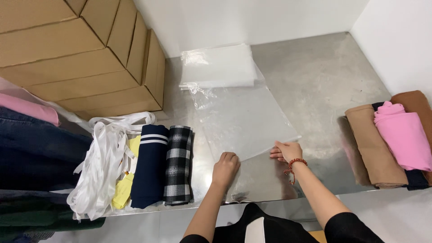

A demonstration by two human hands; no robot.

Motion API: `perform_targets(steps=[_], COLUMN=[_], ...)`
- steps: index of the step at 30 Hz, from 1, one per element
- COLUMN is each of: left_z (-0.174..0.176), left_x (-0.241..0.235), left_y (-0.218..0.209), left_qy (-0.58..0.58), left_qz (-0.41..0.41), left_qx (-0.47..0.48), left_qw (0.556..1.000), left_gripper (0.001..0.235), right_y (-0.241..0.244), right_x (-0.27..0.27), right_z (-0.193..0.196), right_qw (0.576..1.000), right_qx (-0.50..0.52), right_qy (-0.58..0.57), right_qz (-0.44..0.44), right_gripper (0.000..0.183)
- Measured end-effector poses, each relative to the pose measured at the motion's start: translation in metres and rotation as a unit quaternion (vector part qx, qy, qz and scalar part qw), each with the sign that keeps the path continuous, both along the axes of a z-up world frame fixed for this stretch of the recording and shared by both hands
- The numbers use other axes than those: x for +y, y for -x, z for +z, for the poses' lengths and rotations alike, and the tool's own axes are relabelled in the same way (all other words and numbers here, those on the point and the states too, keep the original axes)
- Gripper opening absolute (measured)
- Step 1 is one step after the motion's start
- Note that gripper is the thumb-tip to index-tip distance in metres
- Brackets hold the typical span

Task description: The person places a folded pink garment into a clear plastic bag, seals it, and places it inside a cardboard box. They then close the box and tie a white ribbon around it, finishing with a bow.

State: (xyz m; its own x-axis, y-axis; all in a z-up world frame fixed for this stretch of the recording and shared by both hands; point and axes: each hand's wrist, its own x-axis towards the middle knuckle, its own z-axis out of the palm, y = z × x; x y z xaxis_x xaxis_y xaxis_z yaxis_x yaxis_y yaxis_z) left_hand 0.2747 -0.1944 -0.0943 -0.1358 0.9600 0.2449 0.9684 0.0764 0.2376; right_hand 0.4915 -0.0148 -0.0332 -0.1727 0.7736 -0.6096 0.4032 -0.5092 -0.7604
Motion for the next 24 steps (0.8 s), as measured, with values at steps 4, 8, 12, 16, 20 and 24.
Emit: perform_targets(steps=[4, 8, 12, 16, 20, 24], left_z=[0.025, 0.034, 0.054, 0.098, 0.129, 0.162], left_x=[0.002, 0.016, 0.027, 0.034, 0.035, 0.026], left_y=[-0.009, -0.014, -0.011, -0.021, -0.033, -0.046], left_qy=[0.021, 0.021, 0.034, 0.014, -0.013, -0.061], left_qz=[0.004, 0.041, 0.073, 0.113, 0.111, 0.101], left_qx=[-0.015, -0.039, -0.103, -0.224, -0.313, -0.347], left_qw=[1.0, 0.998, 0.991, 0.968, 0.943, 0.931], left_gripper=[0.019, 0.047, 0.048, 0.046, 0.052, 0.057], right_y=[0.013, 0.014, 0.014, 0.018, 0.054, 0.121], right_x=[-0.012, -0.002, -0.008, -0.017, 0.003, 0.041], right_z=[0.019, 0.02, 0.062, 0.064, 0.003, -0.013], right_qw=[0.996, 0.966, 0.903, 0.833, 0.786, 0.739], right_qx=[0.076, 0.239, 0.396, 0.492, 0.546, 0.606], right_qy=[0.014, 0.033, 0.069, 0.126, 0.209, 0.255], right_qz=[-0.045, -0.092, -0.149, -0.221, -0.2, -0.146], right_gripper=[0.039, 0.03, 0.014, 0.031, 0.042, 0.052])
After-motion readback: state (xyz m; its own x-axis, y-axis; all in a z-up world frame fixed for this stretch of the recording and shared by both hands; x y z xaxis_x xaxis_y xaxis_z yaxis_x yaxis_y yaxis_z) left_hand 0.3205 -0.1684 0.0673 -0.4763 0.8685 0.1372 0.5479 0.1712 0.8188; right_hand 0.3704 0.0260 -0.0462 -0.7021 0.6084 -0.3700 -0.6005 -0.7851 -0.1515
